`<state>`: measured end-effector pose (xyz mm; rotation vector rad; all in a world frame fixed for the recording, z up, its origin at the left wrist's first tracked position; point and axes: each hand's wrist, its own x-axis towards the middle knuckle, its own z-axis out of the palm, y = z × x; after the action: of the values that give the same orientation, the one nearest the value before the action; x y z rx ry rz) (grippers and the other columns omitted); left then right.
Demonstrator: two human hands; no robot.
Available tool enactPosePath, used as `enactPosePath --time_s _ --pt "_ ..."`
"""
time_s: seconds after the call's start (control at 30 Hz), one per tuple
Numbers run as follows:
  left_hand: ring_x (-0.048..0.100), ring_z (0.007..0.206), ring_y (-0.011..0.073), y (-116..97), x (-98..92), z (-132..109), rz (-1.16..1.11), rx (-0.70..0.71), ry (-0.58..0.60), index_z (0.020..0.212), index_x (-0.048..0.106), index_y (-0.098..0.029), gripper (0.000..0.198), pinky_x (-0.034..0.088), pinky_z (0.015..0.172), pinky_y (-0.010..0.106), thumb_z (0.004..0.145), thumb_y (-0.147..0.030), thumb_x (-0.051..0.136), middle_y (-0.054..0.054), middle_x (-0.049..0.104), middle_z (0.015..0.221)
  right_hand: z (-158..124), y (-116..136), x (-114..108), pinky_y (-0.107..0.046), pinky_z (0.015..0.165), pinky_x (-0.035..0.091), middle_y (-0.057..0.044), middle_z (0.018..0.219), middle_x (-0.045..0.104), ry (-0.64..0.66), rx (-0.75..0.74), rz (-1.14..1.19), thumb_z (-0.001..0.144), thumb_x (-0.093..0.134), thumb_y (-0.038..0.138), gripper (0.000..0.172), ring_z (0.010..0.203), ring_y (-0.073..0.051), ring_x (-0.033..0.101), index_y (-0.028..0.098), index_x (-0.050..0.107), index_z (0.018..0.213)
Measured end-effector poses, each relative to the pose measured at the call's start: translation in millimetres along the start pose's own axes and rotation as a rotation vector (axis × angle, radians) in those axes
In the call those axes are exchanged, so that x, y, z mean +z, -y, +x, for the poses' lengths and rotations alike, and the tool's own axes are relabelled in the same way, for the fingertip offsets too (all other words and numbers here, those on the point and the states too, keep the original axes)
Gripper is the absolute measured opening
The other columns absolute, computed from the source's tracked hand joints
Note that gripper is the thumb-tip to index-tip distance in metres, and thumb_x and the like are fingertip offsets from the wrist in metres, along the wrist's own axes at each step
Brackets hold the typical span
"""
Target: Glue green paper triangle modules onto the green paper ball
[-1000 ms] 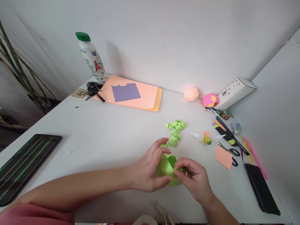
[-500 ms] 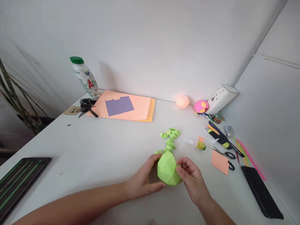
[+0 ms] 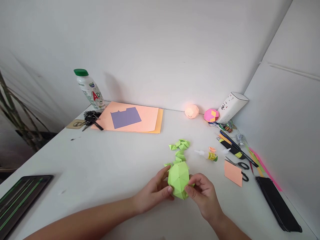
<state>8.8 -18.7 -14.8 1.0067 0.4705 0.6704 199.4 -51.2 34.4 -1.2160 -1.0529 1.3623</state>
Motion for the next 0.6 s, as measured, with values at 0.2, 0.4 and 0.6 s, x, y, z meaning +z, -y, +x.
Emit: enactPosePath --time_s 0.2,0.4,0.6 --pt "0.041 0.13 0.0289 -10 0.3 1 -0.148 -0.057 0.034 0.136 0.035 -0.027 0.062 0.038 0.104 0.05 0.082 -0.045 0.061 0.01 0.041 0.143 -4 -5 -1 -0.023 0.052 0.04 0.001 0.063 0.054 0.035 -0.049 -0.163 0.079 0.066 0.042 0.024 0.056 -0.012 0.048 0.019 0.059 0.075" --pt "0.042 0.129 0.0287 -14 1.7 3 -0.174 -0.028 0.023 0.137 0.036 -0.027 0.061 0.034 0.106 0.051 0.083 -0.042 0.061 0.01 0.043 0.141 -4 -5 -2 -0.025 0.056 0.041 0.0 0.064 0.057 0.081 -0.075 -0.258 0.086 0.057 0.043 0.024 0.058 -0.013 0.05 0.019 0.058 0.086" --pt "0.045 0.126 0.0283 -16 1.7 3 -0.256 -0.042 0.034 0.137 0.037 -0.025 0.056 0.033 0.105 0.05 0.085 -0.036 0.057 0.011 0.046 0.138 -6 -4 -2 -0.025 0.057 0.045 0.0 0.069 0.059 0.131 -0.026 -0.215 0.089 0.051 0.047 0.026 0.061 -0.014 0.054 0.022 0.054 0.095"
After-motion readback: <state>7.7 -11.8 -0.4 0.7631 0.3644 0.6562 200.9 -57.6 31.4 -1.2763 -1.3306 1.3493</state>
